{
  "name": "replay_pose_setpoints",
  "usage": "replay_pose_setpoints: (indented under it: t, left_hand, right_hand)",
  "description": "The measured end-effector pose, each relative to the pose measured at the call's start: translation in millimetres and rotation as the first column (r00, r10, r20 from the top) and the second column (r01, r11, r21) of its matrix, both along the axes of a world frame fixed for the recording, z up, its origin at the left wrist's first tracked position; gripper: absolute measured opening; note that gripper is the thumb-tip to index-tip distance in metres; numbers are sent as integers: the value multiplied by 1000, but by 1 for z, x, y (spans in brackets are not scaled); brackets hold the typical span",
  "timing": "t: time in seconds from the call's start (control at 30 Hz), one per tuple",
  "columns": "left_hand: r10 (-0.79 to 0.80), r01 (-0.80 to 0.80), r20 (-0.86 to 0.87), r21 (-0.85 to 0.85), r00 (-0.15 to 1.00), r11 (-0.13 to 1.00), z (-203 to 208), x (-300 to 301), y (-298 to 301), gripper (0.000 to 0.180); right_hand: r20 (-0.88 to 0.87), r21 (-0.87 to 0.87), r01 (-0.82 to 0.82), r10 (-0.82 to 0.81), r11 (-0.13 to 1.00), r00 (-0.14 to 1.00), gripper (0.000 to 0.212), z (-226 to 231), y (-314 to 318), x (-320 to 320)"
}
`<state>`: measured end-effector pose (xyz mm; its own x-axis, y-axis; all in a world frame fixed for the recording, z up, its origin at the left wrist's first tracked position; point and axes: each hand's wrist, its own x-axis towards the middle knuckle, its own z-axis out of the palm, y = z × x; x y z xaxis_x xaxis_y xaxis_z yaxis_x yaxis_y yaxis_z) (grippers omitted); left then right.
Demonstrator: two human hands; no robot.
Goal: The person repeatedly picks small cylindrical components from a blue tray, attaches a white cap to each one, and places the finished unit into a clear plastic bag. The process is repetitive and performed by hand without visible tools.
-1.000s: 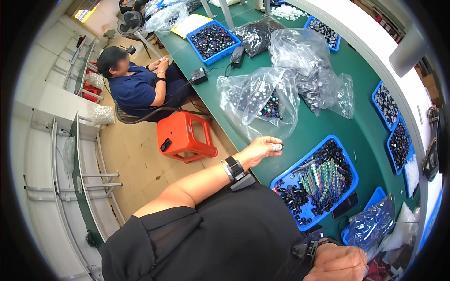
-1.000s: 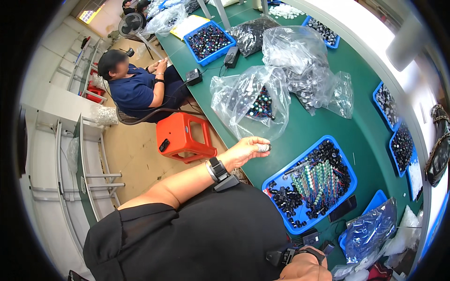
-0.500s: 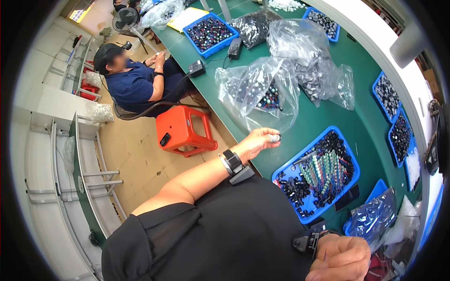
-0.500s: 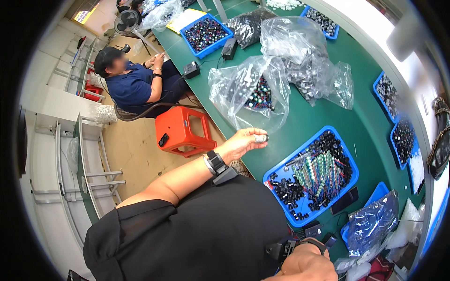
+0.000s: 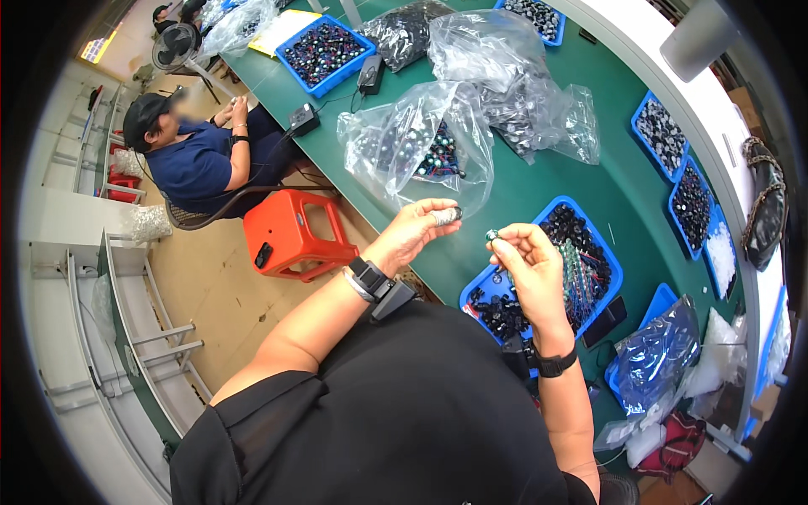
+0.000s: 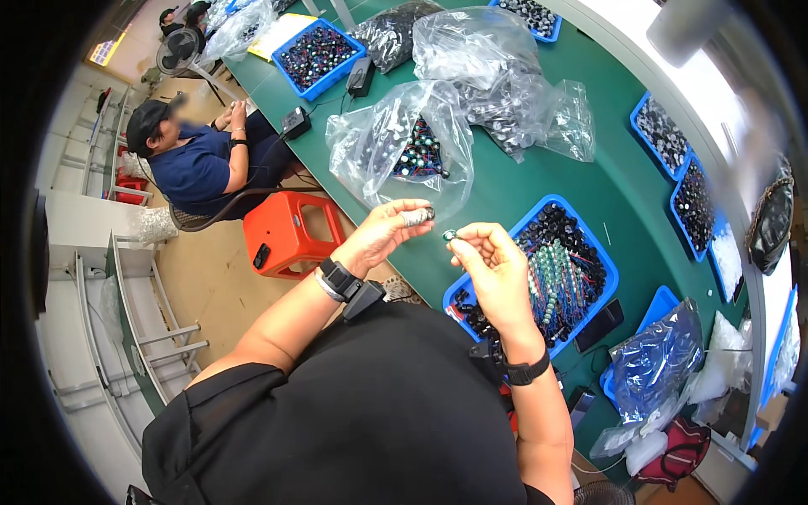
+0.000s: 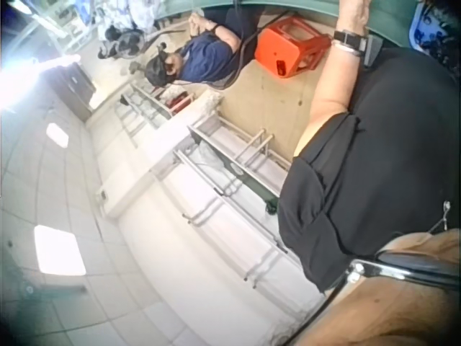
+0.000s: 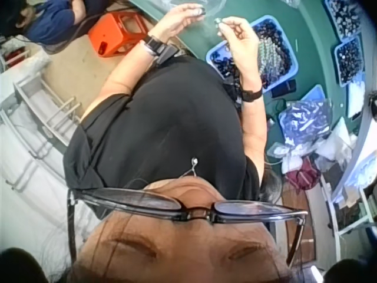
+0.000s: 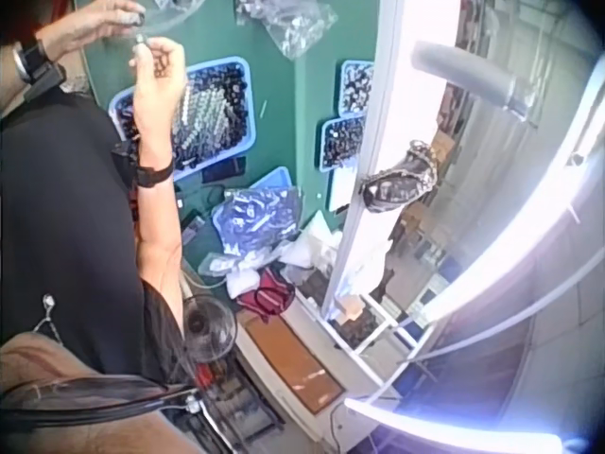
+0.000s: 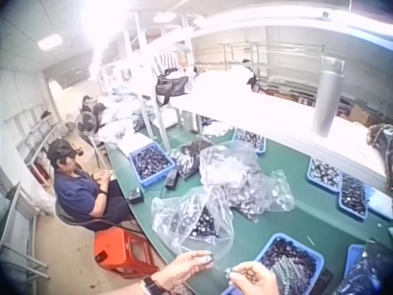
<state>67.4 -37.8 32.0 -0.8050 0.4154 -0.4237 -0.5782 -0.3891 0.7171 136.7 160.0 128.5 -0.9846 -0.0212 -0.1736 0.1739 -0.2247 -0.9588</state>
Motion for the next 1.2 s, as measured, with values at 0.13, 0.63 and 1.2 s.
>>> replay_pose_setpoints:
  t: [0.13, 0.63, 1.2]
  left_hand:
    - [-24, 24, -10, -1, 1000, 1000, 8, 3, -1, 29]
    - [165, -169, -102, -33, 981, 985, 12, -14, -61, 26]
    - [-417, 391, -191, -162, 888, 906, 36, 39, 7, 30]
  right_hand:
    - [96, -22, -44, 45, 999, 994, 16, -28, 5, -3]
    - [229, 213, -81, 30, 974, 973, 10, -115, 24, 14]
    - [348, -41, -76, 86, 996, 933, 15, -135, -11, -23]
